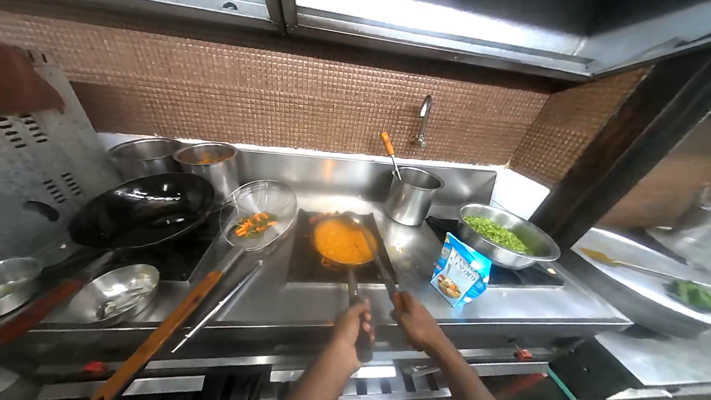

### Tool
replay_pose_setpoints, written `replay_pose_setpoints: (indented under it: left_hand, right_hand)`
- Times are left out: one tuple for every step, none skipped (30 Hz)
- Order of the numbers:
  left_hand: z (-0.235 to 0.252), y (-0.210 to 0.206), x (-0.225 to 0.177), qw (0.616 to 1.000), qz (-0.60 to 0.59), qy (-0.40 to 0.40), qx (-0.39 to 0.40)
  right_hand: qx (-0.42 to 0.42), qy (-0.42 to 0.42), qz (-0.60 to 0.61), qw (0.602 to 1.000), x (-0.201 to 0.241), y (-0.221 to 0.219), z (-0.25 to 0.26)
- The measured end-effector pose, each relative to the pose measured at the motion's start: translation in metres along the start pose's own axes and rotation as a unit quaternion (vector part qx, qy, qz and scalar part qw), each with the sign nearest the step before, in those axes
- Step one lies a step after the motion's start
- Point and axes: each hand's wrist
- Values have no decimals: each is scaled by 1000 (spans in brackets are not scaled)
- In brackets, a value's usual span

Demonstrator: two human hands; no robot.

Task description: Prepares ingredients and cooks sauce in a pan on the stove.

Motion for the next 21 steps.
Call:
replay_pose_setpoints:
  left_hand:
    - [-2,-1,-1,1000,3,1,-1]
    - [-4,-1,-3,1000,6,0,0]
    - [-4,-1,-3,1000,7,-3,3]
    - [-4,0,-4,1000,8,-3,5]
    - [-3,0,-5,1000,9,-1,7]
    - [-3,1,-6,1000,9,1,8]
    - [-2,3,-7,1000,9,5,9]
    - [-1,5,-8,1000,9,7,10]
    - [0,8,-9,1000,9,9,12]
    - [0,11,-10,1000,8,9,16]
    - [1,14,-11,1000,6,8,23]
    - [1,17,-11,1000,5,8,28]
    - [1,19,-11,999,4,7,31]
    - [1,20,-12,999,4,6,32]
    - [1,21,-12,999,3,7,31]
    - [1,22,-12,1000,5,7,29]
    - [1,22,-12,1000,5,9,27]
    - [0,21,-11,1000,5,9,25]
    - [0,21,-10,1000,4,10,24]
    - [0,20,-9,1000,5,10,25]
    - [0,20,-9,1000,7,10,26]
  right_hand:
    - [5,12,-57,998,5,-5,3]
    - [14,27,-110,994,9,-9,2]
    - [24,39,-159,986,12,-11,-4]
    - [29,50,-203,978,13,-12,-12]
    - [30,57,-246,967,11,-11,-22]
    - [26,57,-289,955,8,-8,-33]
    - [14,53,-331,942,2,-2,-44]
    - [0,49,-366,929,-3,5,-54]
    - [-18,48,-396,917,-9,13,-61]
    - [-39,54,-423,904,-16,22,-65]
    - [-61,66,-448,890,-23,30,-65]
    - [-83,84,-468,876,-30,37,-61]
    - [-103,102,-483,864,-34,42,-54]
    - [-112,111,-490,857,-35,46,-46]
    - [-109,116,-488,858,-31,48,-36]
    - [-101,117,-484,861,-25,49,-27]
    - [-90,116,-479,866,-18,49,-19]
    - [-79,112,-475,869,-11,49,-12]
    - [-69,108,-475,871,-6,50,-6]
    - [-61,104,-476,871,-4,50,0]
    - [-56,99,-475,873,-4,52,6]
Point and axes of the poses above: each hand's wrist, its own z-axis towards the middle knuckle, its own y-axis out of the back of the hand, x = y × z, and after that the axes turned 11 degrees about z, right-handed
